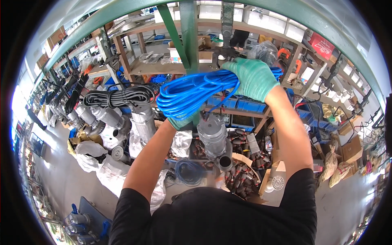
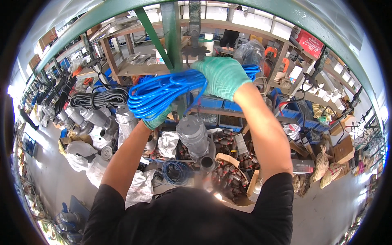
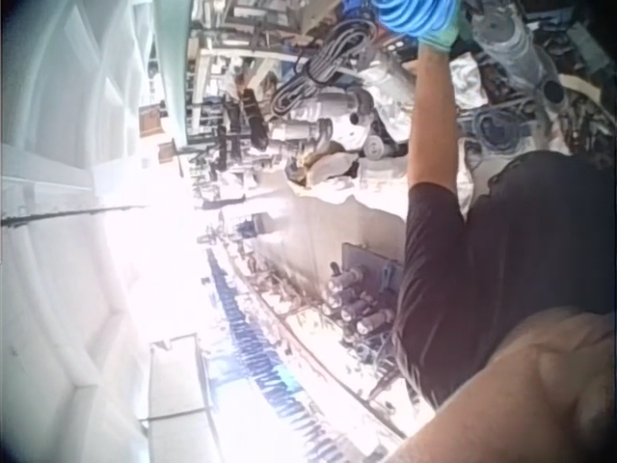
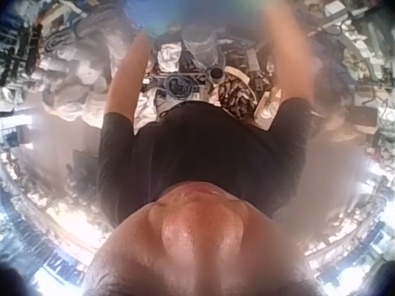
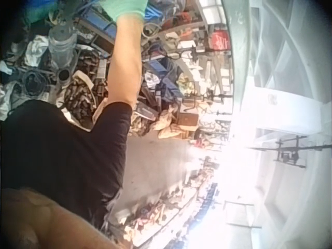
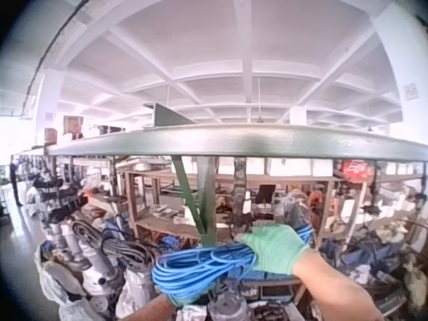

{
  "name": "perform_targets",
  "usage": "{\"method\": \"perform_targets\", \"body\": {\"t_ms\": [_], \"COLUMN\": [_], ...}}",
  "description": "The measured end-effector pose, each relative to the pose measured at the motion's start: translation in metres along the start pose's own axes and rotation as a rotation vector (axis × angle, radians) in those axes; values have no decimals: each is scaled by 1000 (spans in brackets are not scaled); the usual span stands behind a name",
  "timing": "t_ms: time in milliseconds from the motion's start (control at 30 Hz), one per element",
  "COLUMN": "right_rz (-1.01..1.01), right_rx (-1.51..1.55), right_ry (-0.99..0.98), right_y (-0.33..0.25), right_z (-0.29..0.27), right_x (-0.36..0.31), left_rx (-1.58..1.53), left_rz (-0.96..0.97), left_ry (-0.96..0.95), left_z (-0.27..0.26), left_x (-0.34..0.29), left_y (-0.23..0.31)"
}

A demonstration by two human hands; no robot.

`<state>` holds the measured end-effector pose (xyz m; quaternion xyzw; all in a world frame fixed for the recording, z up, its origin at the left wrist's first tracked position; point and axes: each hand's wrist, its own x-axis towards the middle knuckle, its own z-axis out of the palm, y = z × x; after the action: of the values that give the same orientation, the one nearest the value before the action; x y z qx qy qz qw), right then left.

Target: The person picks up several industrial pumps one by one, coils the attached power cables, and places them onto a flatbed cart.

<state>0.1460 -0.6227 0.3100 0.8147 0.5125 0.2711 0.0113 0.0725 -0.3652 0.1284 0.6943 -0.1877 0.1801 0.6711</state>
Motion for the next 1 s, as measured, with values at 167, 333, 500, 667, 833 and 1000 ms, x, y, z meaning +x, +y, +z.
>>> {"method": "perform_targets", "body": {"t_ms": [167,333,500,667,833,1000], "right_rz": [-187,-140,-88,-49,46,-111], "right_rx": [236,358,411,407,228,293], "right_ry": [-555,-908,-970,-1008,-828,13], "right_y": [11,7,-3,-9,-45,-94], "right_z": [-8,-17,4,11,-33,-119], "right_x": [24,39,41,44,25,-11], "left_rx": [-58,-28,-73,248,362,516], "left_rz": [-63,-144,-210,-272,-334,-345], "left_ry": [119,210,336,162,111,161], "left_z": [2,-15,-13,-30,-39,-58], "left_x": [-3,-35,-101,-163,-210,-255], "left_y": [-30,-60,-11,46,95,147]}}
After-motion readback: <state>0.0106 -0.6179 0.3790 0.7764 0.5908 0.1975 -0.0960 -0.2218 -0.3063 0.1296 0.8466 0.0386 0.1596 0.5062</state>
